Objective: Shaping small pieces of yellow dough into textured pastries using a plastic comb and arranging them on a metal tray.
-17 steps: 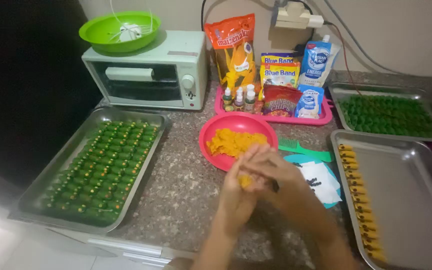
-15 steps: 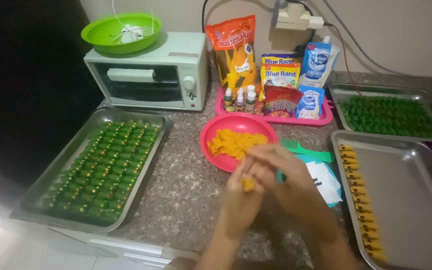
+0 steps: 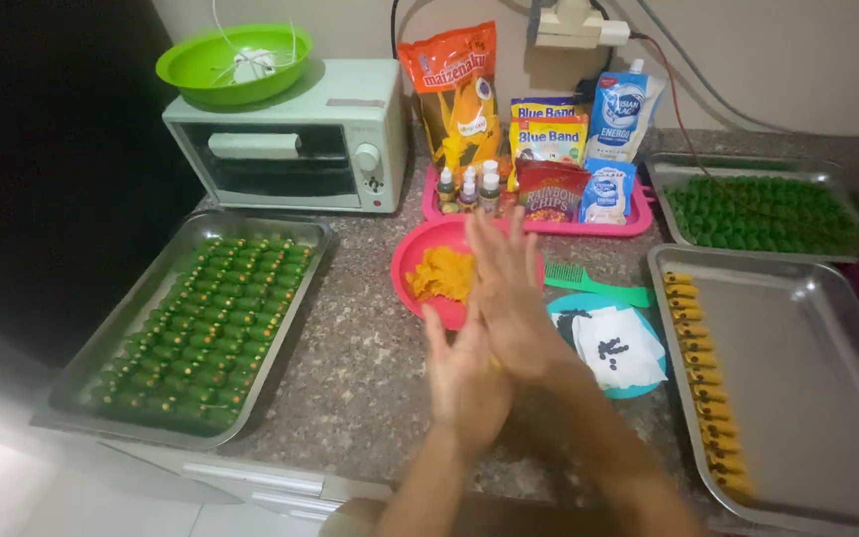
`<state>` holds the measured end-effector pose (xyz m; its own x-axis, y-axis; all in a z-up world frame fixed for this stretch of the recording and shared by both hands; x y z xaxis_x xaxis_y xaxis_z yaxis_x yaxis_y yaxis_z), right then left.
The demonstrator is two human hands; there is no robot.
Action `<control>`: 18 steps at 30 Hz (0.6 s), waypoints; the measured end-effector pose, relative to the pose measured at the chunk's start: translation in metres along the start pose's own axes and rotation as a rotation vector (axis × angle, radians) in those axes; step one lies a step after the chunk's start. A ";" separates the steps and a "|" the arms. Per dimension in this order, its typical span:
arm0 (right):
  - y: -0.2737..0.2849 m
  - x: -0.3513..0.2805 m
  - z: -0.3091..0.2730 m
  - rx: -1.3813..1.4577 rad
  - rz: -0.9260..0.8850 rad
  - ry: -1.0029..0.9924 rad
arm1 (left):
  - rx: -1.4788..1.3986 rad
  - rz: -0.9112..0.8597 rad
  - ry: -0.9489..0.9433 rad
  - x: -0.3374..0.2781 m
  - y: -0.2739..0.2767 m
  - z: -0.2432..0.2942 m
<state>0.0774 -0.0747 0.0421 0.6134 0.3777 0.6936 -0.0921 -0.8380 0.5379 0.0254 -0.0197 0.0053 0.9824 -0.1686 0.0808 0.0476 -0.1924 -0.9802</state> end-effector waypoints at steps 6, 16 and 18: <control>-0.055 -0.046 0.032 -0.578 0.034 0.145 | -0.007 0.031 -0.070 -0.008 -0.026 -0.010; 0.016 -0.015 -0.035 -0.077 0.015 0.014 | 0.470 0.391 -0.249 0.000 0.008 -0.002; 0.012 -0.002 -0.037 -0.077 0.013 -0.001 | 0.429 0.379 -0.189 -0.005 0.011 -0.006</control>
<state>0.0464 -0.0709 0.0644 0.6127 0.3669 0.6999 -0.1597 -0.8099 0.5644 0.0196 -0.0264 -0.0048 0.9585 0.0336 -0.2832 -0.2819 0.2614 -0.9231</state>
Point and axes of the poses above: each hand's wrist, its own x-axis towards the middle knuckle, its own y-axis out of the back of the hand, z = x × y, the point moved 4 cm from there along x, towards the middle knuckle, and after that the axes turned 4 degrees about z, right-handed, at the moved point
